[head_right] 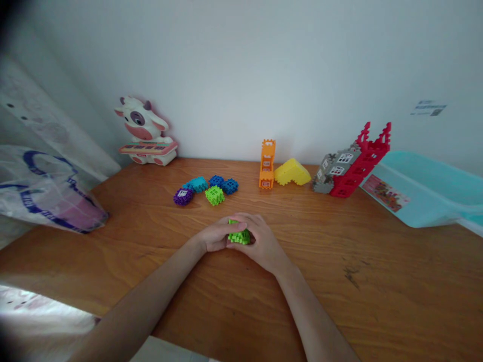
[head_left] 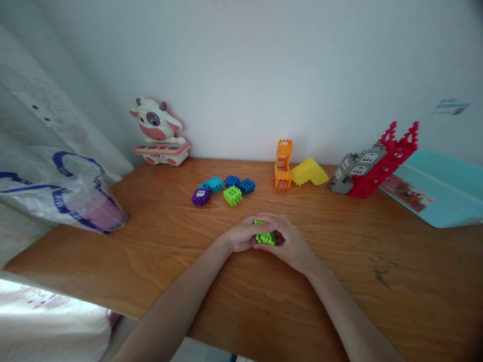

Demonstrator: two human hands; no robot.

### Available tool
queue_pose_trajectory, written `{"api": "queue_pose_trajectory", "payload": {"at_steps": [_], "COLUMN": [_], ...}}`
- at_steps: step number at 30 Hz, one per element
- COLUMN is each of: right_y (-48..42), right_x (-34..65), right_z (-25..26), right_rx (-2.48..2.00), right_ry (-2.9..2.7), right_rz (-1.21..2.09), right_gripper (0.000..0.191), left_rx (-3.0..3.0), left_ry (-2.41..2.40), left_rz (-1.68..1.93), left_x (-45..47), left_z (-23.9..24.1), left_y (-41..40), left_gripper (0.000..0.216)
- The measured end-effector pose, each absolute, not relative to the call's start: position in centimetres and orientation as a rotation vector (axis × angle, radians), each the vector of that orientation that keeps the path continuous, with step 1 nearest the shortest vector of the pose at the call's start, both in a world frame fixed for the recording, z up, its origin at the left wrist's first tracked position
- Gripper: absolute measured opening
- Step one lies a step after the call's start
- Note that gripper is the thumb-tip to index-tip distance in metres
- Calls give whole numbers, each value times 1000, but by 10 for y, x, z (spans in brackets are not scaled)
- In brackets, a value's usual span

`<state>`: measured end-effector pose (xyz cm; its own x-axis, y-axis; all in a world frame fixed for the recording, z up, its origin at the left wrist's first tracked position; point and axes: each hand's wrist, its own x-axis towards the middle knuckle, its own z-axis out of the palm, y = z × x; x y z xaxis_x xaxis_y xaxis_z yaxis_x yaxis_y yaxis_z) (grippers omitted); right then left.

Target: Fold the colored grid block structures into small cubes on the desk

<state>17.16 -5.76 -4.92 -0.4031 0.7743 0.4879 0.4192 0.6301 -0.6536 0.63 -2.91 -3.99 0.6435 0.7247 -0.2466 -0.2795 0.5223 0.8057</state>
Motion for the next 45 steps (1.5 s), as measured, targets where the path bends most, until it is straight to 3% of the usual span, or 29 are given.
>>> {"api": "queue_pose_trajectory", "payload": {"at_steps": [6,11,16,26,34,36,40,45], "right_y": [-58,-58,-60,-25,51,72,102,111], "right_x": [176,177,174,154,144,131,101,73], "right_z": [-49,-42,-28,10,59,65,66,61], "right_rx": [-1007,-1014,-1074,-1032,-1186,-1200,-1250,-1196], "right_ry": [-1954,-1938,-1945,-2195,-2385,-2540,-2757,-3010], "right_rz": [798,900,975,840,523,456,351,338], "right_gripper": [74,59,58,47,49,43,47,44], "left_rx": [848,848,812,1039,1354,1538,1894,1855], "left_ry": [616,596,574,667,1262,1446,1612,1738], "left_rz": [601,608,641,935,1674,1770,1650,1468], "left_x": [8,9,9,-6,-40,-48,-56,-58], "left_z": [-42,-41,-40,-29,-23,-29,-52,-74], "left_y": [-28,-29,-28,-15,11,15,20,27], "left_gripper": [46,51,48,55,45,56,82,86]}}
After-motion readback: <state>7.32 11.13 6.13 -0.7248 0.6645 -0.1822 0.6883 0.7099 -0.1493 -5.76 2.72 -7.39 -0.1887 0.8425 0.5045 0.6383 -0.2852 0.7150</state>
